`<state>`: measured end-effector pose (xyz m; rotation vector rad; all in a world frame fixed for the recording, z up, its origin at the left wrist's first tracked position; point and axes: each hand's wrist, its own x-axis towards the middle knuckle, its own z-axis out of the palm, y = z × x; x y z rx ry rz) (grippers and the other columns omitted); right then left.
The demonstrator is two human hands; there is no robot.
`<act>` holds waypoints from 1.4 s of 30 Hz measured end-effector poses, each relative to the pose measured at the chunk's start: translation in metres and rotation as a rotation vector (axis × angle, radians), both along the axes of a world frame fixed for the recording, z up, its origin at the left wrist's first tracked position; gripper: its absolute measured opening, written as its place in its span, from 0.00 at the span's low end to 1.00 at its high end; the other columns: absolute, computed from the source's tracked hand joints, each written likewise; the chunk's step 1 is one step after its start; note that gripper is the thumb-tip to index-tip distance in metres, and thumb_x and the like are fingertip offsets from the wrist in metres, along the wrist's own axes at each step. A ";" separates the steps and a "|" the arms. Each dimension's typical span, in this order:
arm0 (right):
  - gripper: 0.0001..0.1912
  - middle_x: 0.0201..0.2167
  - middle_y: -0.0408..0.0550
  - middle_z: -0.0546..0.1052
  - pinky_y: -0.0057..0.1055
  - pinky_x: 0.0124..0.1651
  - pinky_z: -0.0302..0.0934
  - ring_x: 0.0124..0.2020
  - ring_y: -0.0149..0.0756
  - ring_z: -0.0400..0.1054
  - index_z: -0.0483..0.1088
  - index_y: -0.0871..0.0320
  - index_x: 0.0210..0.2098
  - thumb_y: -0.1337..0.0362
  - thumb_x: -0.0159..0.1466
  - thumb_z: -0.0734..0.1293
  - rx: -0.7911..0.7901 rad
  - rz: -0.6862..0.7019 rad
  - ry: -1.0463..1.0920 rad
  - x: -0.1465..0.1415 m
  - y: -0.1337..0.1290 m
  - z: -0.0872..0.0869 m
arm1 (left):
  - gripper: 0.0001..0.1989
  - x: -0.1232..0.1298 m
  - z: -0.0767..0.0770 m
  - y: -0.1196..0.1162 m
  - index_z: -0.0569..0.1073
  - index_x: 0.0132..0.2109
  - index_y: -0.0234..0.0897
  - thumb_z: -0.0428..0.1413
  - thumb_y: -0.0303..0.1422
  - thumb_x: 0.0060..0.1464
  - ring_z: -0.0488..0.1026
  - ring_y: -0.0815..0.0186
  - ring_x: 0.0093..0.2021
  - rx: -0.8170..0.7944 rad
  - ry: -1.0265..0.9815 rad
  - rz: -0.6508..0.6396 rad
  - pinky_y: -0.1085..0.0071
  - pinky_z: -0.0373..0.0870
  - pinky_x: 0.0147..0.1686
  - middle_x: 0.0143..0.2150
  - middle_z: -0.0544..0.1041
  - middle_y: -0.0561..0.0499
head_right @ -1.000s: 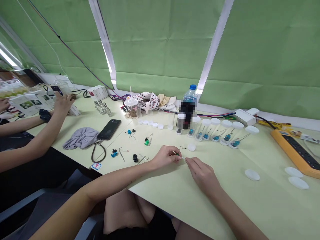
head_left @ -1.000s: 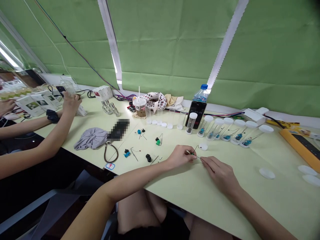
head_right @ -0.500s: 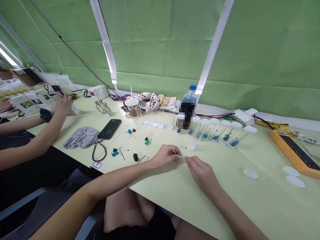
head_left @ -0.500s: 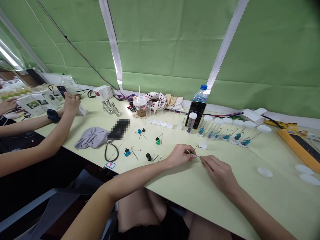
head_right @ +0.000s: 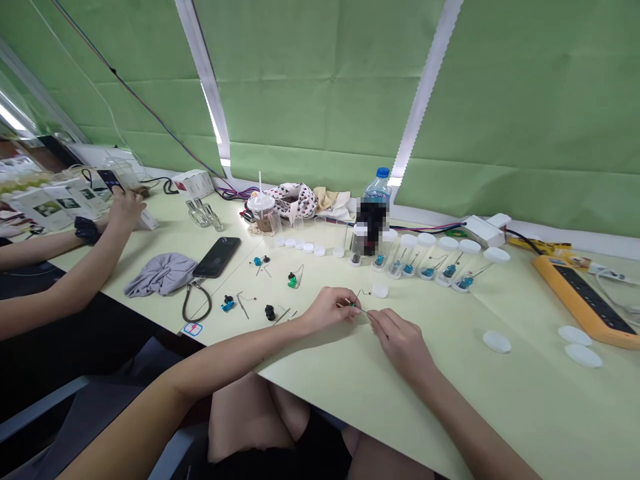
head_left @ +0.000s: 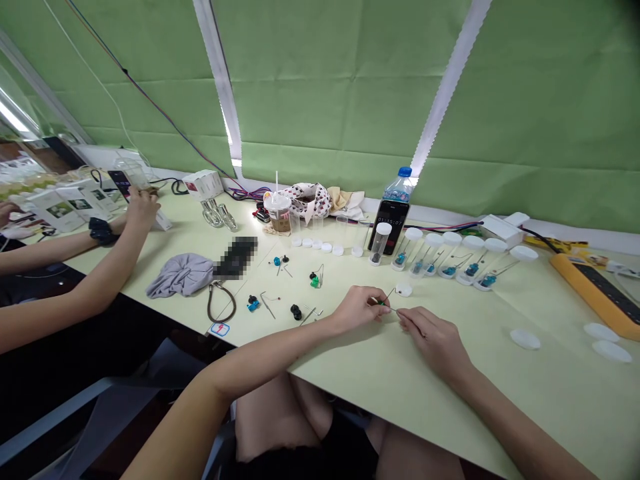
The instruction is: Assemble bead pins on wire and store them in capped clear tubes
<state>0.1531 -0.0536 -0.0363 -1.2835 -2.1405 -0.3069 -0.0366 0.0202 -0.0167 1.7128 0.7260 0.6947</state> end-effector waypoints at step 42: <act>0.22 0.39 0.56 0.76 0.32 0.40 0.65 0.39 0.39 0.71 0.61 0.66 0.57 0.78 0.63 0.56 0.107 -0.037 -0.406 0.000 -0.006 0.003 | 0.11 -0.001 0.004 0.009 0.72 0.31 0.30 0.59 0.35 0.45 0.72 0.69 0.24 -0.188 -0.074 0.030 0.73 0.71 0.28 0.27 0.71 0.50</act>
